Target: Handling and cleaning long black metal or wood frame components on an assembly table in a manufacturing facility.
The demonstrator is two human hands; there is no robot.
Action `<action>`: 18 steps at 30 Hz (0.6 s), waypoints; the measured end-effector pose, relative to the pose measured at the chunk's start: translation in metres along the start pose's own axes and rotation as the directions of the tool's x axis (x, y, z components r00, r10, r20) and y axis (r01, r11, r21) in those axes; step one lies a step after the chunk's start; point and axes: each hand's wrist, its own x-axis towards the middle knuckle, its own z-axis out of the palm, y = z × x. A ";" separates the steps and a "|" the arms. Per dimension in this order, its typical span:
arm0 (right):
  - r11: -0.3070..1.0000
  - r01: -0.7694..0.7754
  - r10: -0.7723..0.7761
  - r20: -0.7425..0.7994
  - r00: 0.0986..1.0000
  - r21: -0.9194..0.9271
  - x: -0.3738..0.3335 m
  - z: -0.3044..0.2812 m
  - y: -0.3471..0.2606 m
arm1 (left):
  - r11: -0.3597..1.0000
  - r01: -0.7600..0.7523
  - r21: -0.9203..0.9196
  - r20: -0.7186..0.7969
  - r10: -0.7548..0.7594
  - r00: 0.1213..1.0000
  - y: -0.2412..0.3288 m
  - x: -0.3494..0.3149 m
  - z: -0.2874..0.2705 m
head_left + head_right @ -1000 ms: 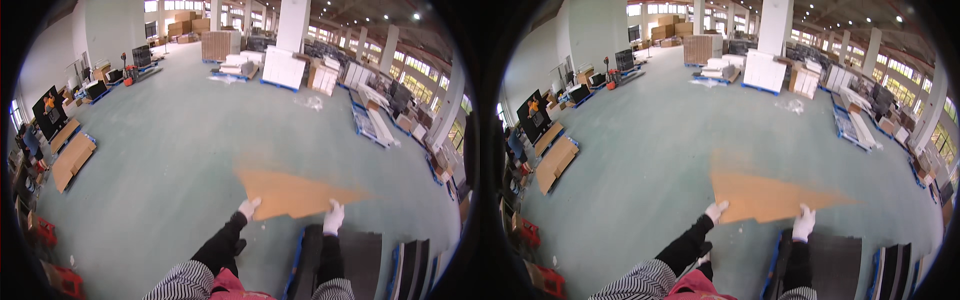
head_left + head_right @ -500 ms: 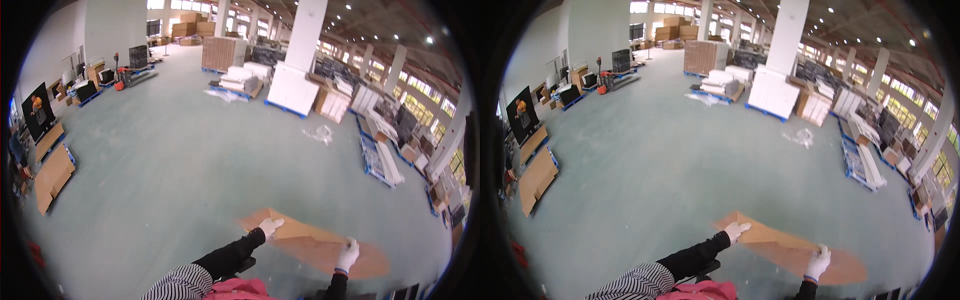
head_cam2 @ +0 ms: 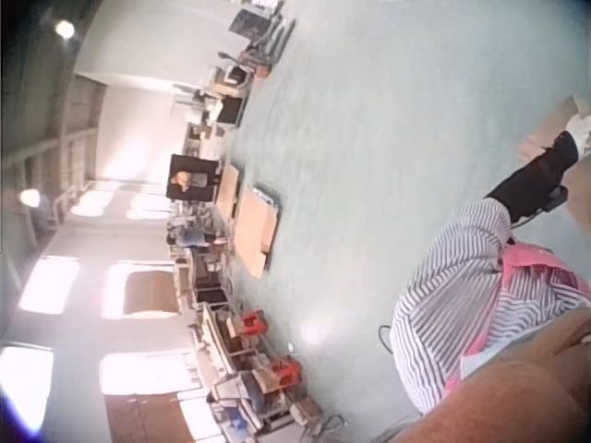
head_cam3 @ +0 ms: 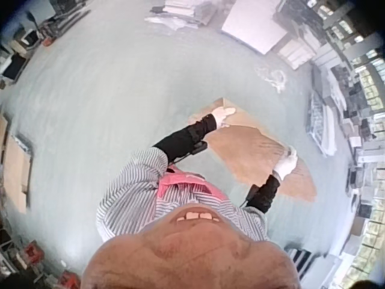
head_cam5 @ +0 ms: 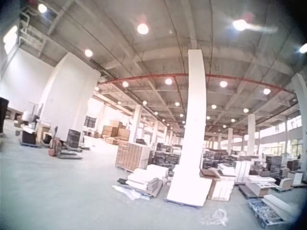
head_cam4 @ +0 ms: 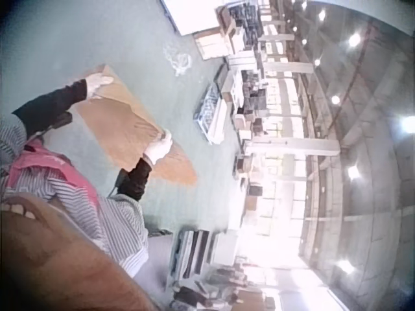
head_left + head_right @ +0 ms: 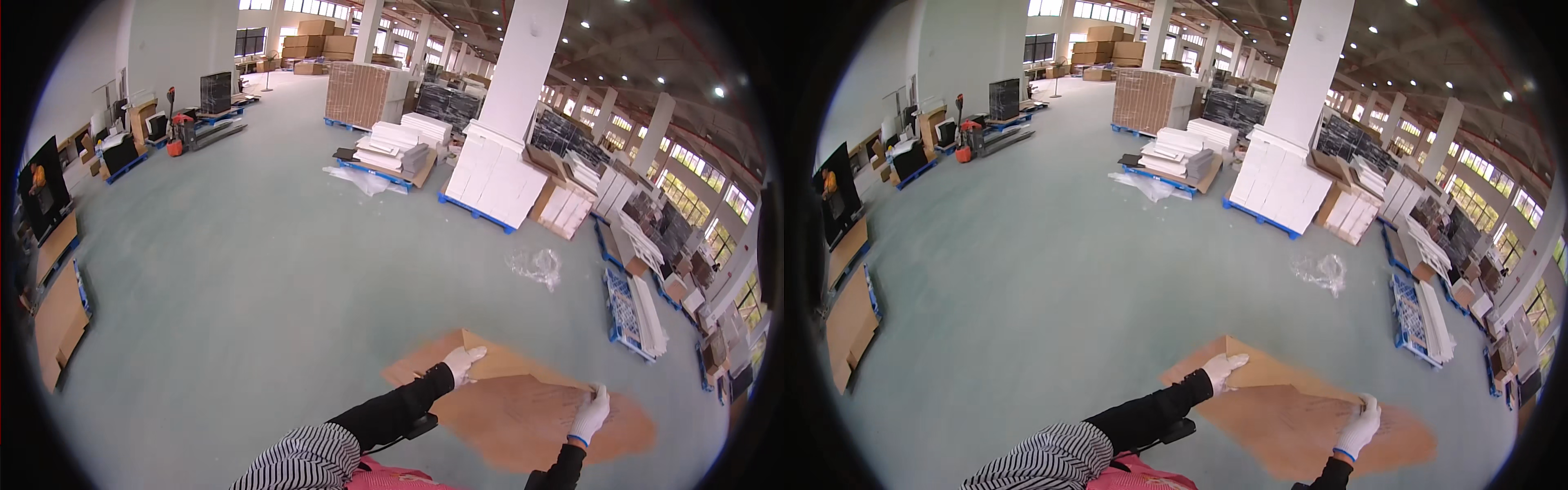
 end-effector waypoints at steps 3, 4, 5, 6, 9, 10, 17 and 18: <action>0.998 0.051 -0.054 -0.063 0.997 -0.047 0.077 0.099 -0.005 | 0.993 0.073 -0.092 0.016 -0.071 0.997 0.043 0.129 -0.034; 0.998 0.028 -0.031 -0.057 0.998 -0.058 0.097 0.125 -0.011 | 0.992 0.122 -0.023 0.011 -0.122 0.993 0.053 0.170 -0.053; 0.999 -0.041 0.040 -0.056 0.998 -0.013 0.123 0.152 -0.015 | 0.989 0.149 -0.011 0.023 -0.149 0.989 0.075 0.206 -0.059; 0.993 -0.109 0.111 -0.054 0.992 0.032 0.150 0.180 -0.018 | 0.996 0.064 0.058 0.023 -0.066 0.998 0.100 0.246 -0.065; 0.997 -0.064 0.068 -0.085 0.994 0.044 0.229 0.262 -0.046 | 0.955 0.017 0.295 0.063 -0.038 0.997 0.184 0.340 -0.079; 0.997 -0.041 0.045 -0.069 0.997 0.064 0.256 0.280 -0.067 | 0.989 0.002 0.149 0.087 -0.015 0.996 0.186 0.372 -0.091; 0.996 0.092 -0.091 -0.057 0.994 0.002 0.491 0.498 -0.207 | 0.996 -0.051 0.076 -0.064 0.056 0.996 0.375 0.595 -0.150; 0.995 0.089 -0.087 -0.040 0.995 0.048 0.525 0.534 -0.229 | 0.985 -0.072 0.154 -0.095 0.087 0.992 0.408 0.623 -0.162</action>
